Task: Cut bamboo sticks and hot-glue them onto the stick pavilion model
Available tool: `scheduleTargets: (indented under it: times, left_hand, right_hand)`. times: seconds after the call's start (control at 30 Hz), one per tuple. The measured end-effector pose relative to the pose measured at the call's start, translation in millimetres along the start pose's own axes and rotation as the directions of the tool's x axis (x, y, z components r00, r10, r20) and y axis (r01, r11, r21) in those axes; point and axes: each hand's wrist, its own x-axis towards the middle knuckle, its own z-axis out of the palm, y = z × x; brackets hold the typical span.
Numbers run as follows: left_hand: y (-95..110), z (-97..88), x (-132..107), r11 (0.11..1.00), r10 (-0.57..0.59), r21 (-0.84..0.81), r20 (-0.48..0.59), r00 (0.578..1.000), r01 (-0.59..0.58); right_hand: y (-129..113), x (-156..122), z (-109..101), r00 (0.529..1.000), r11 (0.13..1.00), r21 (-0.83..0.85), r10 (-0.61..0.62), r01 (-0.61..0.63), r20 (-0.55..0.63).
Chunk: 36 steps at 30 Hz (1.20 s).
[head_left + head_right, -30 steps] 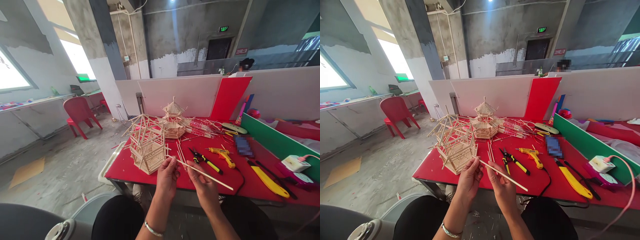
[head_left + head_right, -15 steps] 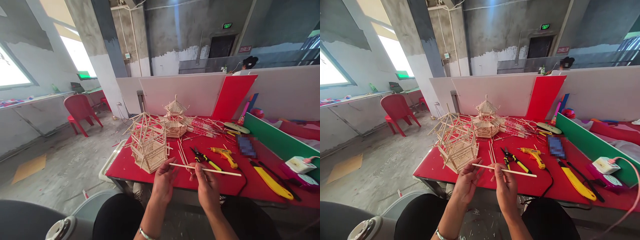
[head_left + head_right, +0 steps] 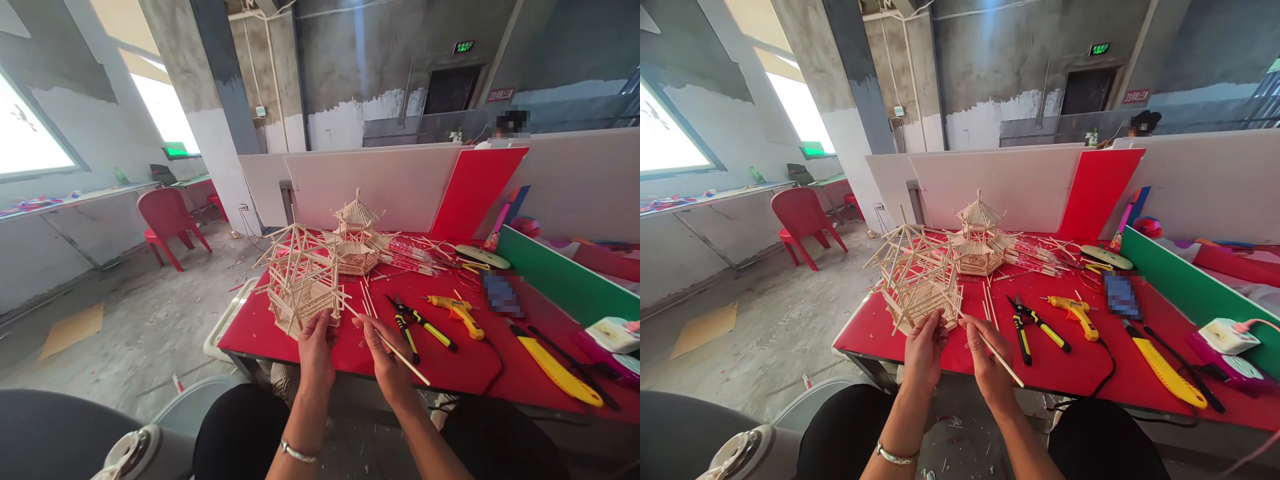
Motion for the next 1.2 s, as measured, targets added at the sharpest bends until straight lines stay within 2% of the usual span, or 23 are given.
scheduleTargets:
  times: [0.3,0.6,1.0,1.2]
  left_hand:
    - [-2.8,23.0,14.2,0.999,-0.032,-0.033,0.042,0.999,0.034]
    - [1.4,27.2,19.2,0.998,-0.064,-0.021,0.067,0.996,0.065]
    - [0.1,29.0,22.7,0.999,-0.027,0.024,0.041,0.999,0.026]
    - [-1.2,31.3,22.6,1.000,-0.004,-0.001,0.032,0.999,0.004]
  right_hand:
    - [5.0,3.5,2.1,1.000,1.000,0.001,0.022,-0.022,-0.003]
    - [13.6,4.1,3.2,1.000,1.000,-0.005,0.021,-0.021,0.022]
    - [27.9,2.9,6.6,0.991,0.990,0.065,0.124,-0.127,0.055]
    - [39.4,0.7,1.8,0.979,0.976,0.081,0.198,-0.201,0.048]
